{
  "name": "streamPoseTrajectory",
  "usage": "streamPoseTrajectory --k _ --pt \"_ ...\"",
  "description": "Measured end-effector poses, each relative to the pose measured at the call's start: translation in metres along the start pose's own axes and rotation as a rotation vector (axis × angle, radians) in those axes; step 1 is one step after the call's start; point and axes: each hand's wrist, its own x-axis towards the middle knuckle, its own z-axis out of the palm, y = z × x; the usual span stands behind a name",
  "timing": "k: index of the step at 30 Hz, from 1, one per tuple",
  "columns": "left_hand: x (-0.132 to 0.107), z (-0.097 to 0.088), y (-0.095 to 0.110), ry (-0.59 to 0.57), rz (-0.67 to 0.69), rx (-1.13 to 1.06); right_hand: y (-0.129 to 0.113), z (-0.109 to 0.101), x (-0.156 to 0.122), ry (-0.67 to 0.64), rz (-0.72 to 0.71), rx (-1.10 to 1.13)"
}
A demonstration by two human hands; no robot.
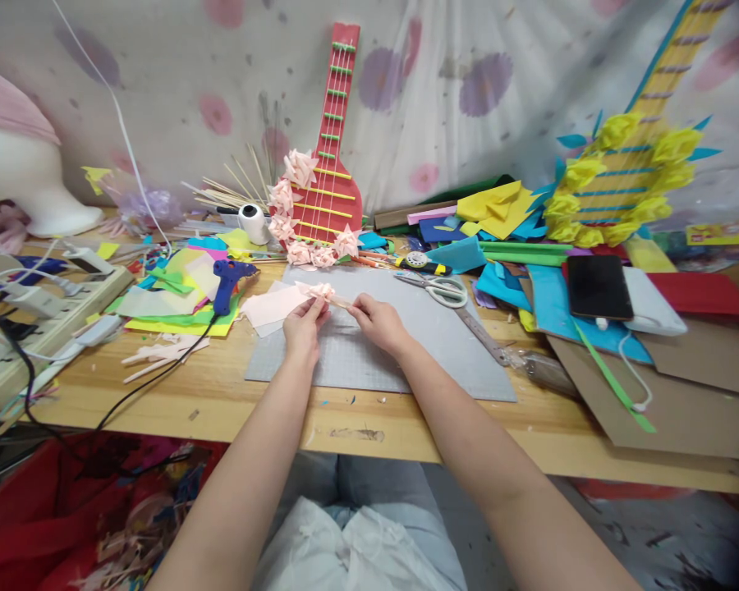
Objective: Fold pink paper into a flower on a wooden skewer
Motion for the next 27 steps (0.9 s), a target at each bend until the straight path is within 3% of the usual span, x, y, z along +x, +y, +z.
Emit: streamPoseTrajectory --k 13,27 --pt "0.0005 -0.001 -0.0004 -0.003 0.053 0.021 0.0019 0.0 -0.0001 -0.015 -0.016 0.029" --pt "0.0003 0.0009 0.0025 -0.021 -0.012 -0.006 -0.001 0.0031 -0.0005 -0.036 0.008 0.026"
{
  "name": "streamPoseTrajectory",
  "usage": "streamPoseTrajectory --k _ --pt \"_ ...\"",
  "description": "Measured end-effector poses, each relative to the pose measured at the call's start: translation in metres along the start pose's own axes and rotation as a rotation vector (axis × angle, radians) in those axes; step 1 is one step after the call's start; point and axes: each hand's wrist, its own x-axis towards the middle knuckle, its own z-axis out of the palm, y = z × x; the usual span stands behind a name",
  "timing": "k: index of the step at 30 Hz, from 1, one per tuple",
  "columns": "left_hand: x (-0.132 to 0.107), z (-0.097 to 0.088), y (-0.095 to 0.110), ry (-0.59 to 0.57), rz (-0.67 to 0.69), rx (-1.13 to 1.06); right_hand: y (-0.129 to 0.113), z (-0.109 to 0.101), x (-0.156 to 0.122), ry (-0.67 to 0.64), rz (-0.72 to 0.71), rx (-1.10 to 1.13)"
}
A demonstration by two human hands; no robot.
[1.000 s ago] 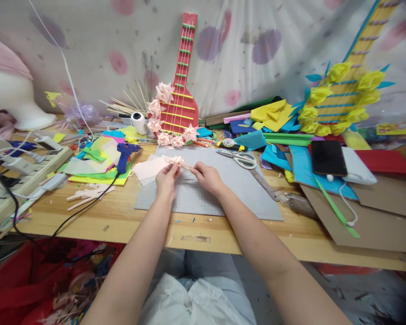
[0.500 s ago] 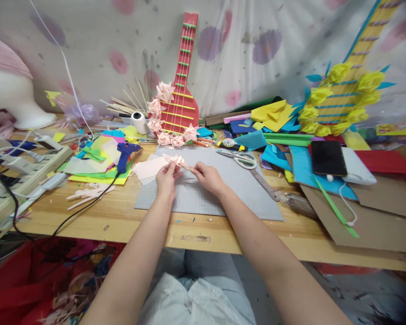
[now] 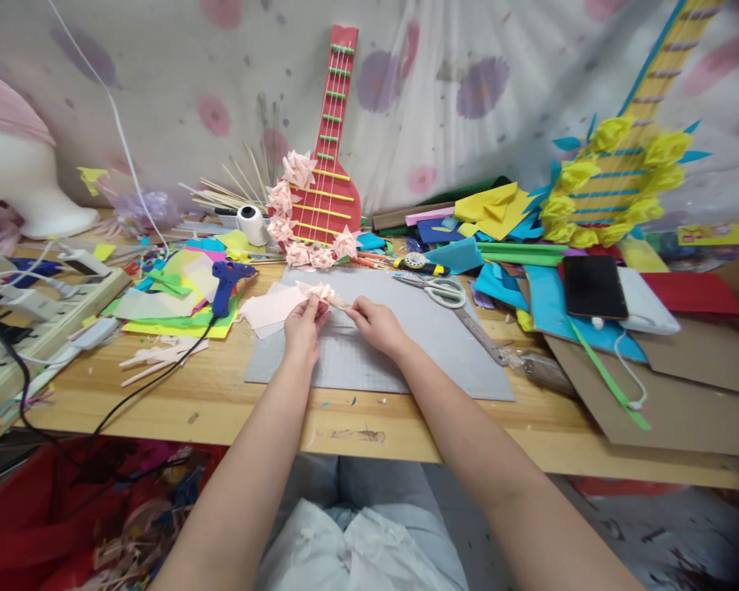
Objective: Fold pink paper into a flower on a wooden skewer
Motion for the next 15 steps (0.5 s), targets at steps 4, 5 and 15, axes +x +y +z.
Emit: streamPoseTrajectory --k 4,5,15 --pt "0.0008 -0.0007 -0.0012 -0.027 -0.004 -0.007 -0.0036 0.0027 -0.001 0.022 0.023 -0.024" --pt "0.0013 -0.0011 -0.0018 -0.03 -0.003 -0.007 -0.0042 0.0029 -0.0012 0.023 0.026 -0.027" --pt "0.0014 -0.0002 -0.0027 -0.002 0.018 -0.008 -0.0038 0.0028 -0.0008 0.007 0.029 0.002"
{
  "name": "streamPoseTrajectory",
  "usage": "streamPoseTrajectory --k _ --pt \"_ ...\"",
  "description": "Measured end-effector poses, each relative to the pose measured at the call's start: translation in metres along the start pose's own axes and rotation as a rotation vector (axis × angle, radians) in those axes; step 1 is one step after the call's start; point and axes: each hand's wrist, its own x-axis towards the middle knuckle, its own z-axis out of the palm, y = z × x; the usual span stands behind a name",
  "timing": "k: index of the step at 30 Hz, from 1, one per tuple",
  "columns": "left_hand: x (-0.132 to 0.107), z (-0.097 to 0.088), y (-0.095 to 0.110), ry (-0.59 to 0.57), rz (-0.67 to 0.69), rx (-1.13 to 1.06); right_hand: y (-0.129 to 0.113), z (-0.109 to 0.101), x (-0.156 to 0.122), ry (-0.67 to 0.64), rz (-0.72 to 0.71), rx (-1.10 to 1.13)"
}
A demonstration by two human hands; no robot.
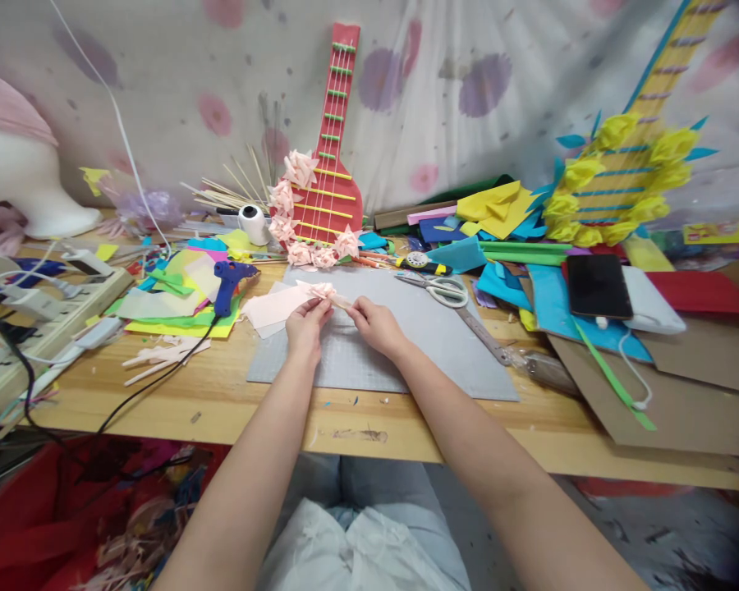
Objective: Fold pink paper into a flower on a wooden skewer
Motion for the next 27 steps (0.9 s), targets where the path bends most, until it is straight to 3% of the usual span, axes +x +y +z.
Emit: streamPoseTrajectory --k 11,20,27 --pt "-0.001 0.0 0.002 0.063 0.004 -0.022 0.0 0.001 0.0 0.002 -0.013 -0.047" --pt "0.01 0.002 0.007 0.106 -0.003 0.105 0.001 0.003 0.001 -0.034 -0.022 -0.092" --pt "0.011 0.004 0.007 0.038 -0.023 0.128 -0.006 0.005 0.002 -0.021 0.061 -0.195"
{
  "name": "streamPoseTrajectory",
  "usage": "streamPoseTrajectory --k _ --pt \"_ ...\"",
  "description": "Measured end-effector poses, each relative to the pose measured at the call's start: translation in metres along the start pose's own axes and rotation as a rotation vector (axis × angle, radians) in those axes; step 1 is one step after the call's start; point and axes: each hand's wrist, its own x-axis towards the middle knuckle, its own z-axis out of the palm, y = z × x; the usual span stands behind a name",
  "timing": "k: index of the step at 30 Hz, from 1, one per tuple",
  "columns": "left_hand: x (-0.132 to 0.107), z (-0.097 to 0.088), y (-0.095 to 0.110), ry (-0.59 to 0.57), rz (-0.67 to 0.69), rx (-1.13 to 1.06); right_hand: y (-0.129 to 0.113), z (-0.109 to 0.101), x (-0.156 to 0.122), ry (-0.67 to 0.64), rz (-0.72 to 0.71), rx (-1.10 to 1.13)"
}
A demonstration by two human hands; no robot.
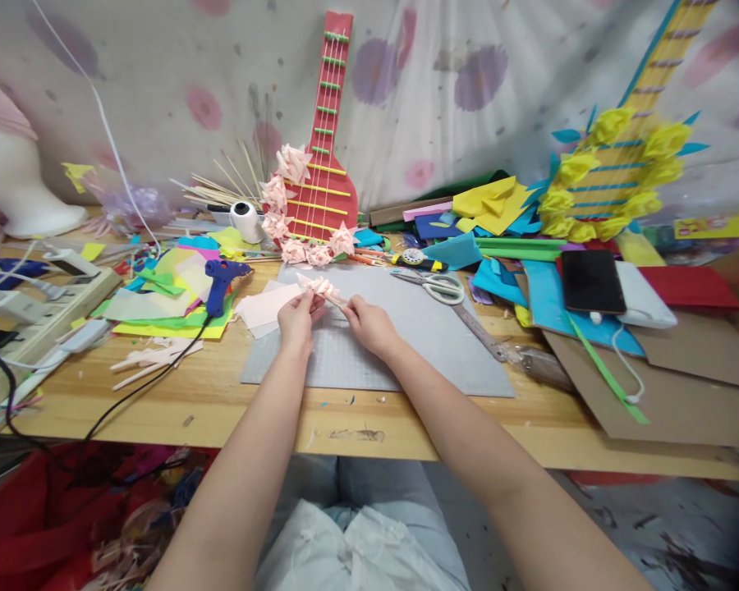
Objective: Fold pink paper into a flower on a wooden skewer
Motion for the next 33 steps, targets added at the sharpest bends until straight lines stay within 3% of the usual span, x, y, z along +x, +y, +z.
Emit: streamPoseTrajectory --k 7,15,24,29,33 --pt "-0.001 -0.003 0.001 0.001 -0.032 -0.007 -0.005 0.003 -0.004 0.013 -0.025 -0.073" --pt "0.005 -0.003 -0.003 0.015 0.058 -0.026 -0.007 0.004 -0.007 -0.023 -0.103 -0.091" --pt "0.013 -0.003 0.001 0.107 0.101 -0.077 -0.002 -0.003 -0.008 -0.047 -0.173 -0.113" --pt "0.023 -0.015 0.01 0.173 0.088 -0.157 0.009 -0.015 -0.008 -0.075 -0.252 0.065" --pt "0.02 -0.017 0.009 0.097 0.09 -0.089 0.013 -0.011 -0.002 0.072 -0.109 0.284"
